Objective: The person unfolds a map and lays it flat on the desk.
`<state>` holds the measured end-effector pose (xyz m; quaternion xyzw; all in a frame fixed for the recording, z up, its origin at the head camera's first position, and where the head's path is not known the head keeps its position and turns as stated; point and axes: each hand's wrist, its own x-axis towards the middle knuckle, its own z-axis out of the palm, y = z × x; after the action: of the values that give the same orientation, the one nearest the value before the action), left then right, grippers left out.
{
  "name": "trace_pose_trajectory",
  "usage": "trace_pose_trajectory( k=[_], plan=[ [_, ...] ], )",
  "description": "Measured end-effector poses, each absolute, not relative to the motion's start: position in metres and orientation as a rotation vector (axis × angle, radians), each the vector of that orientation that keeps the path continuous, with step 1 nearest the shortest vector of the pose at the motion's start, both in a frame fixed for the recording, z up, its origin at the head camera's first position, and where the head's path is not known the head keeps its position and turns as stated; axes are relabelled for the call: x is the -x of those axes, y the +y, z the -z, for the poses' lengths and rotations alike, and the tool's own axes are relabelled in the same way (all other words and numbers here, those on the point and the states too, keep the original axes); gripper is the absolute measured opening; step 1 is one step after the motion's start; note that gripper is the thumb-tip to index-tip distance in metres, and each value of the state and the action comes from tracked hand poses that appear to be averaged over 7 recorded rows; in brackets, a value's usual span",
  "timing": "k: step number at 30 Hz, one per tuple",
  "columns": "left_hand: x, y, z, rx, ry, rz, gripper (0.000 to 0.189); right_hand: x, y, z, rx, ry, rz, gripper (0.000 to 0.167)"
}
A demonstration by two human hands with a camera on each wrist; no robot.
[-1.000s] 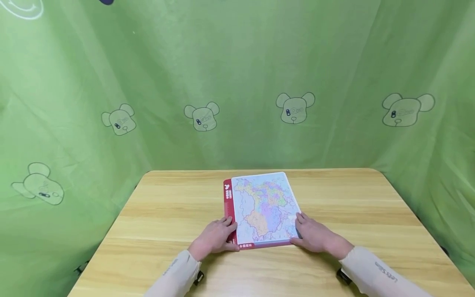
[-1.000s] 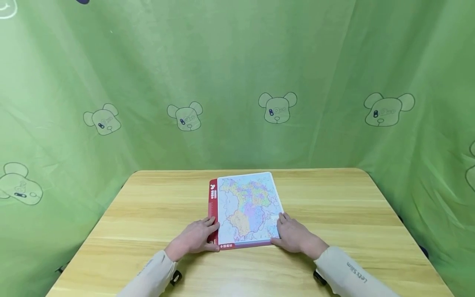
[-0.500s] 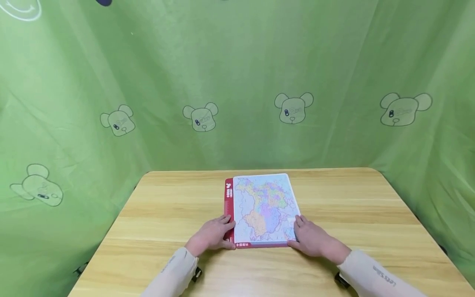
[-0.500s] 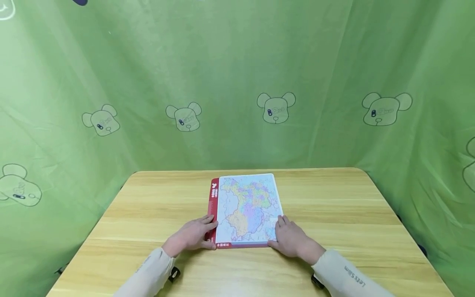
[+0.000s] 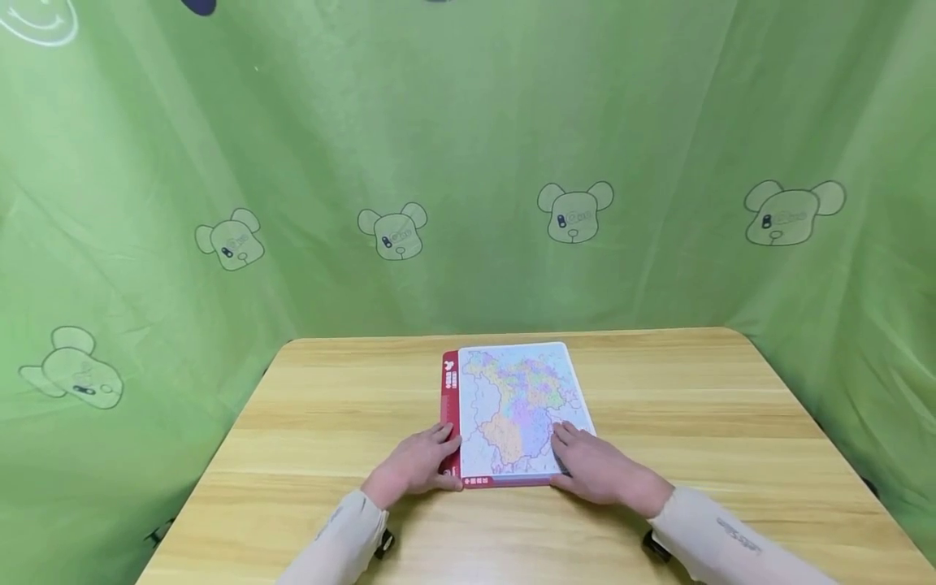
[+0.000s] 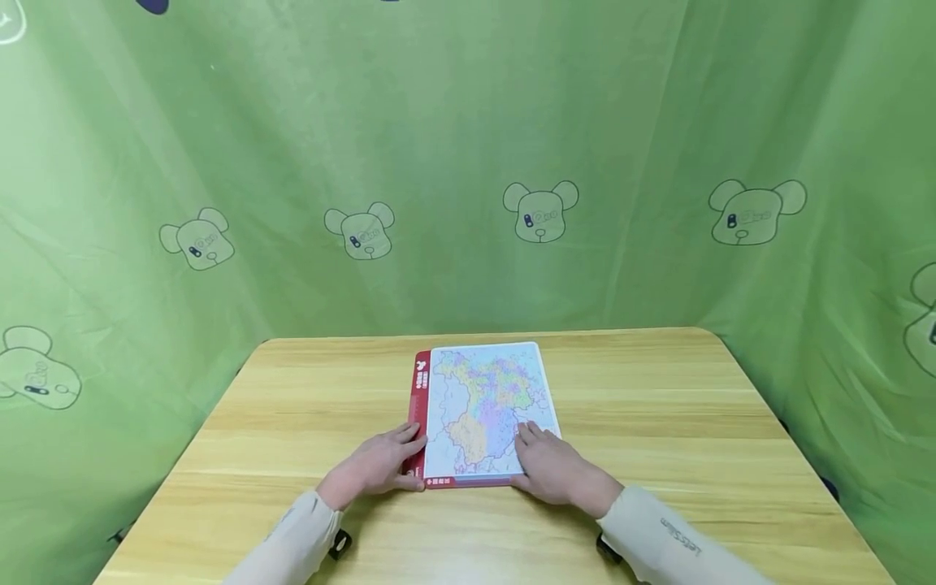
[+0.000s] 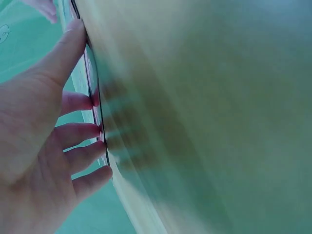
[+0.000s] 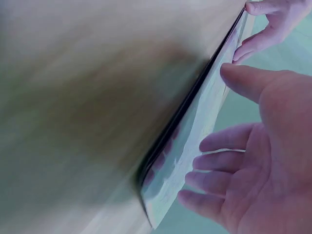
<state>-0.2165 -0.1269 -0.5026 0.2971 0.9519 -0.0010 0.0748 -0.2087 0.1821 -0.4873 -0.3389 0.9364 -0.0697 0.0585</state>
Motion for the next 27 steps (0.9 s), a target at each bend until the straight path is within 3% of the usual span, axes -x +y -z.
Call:
trace_pose_trajectory(
  k=[27],
  plan=[
    [0.212,-0.128,0.500,-0.925,2.848,0.004,0.074,0.220,0.120,0.493,1.274,2.727,0.198,0.061]
  ],
)
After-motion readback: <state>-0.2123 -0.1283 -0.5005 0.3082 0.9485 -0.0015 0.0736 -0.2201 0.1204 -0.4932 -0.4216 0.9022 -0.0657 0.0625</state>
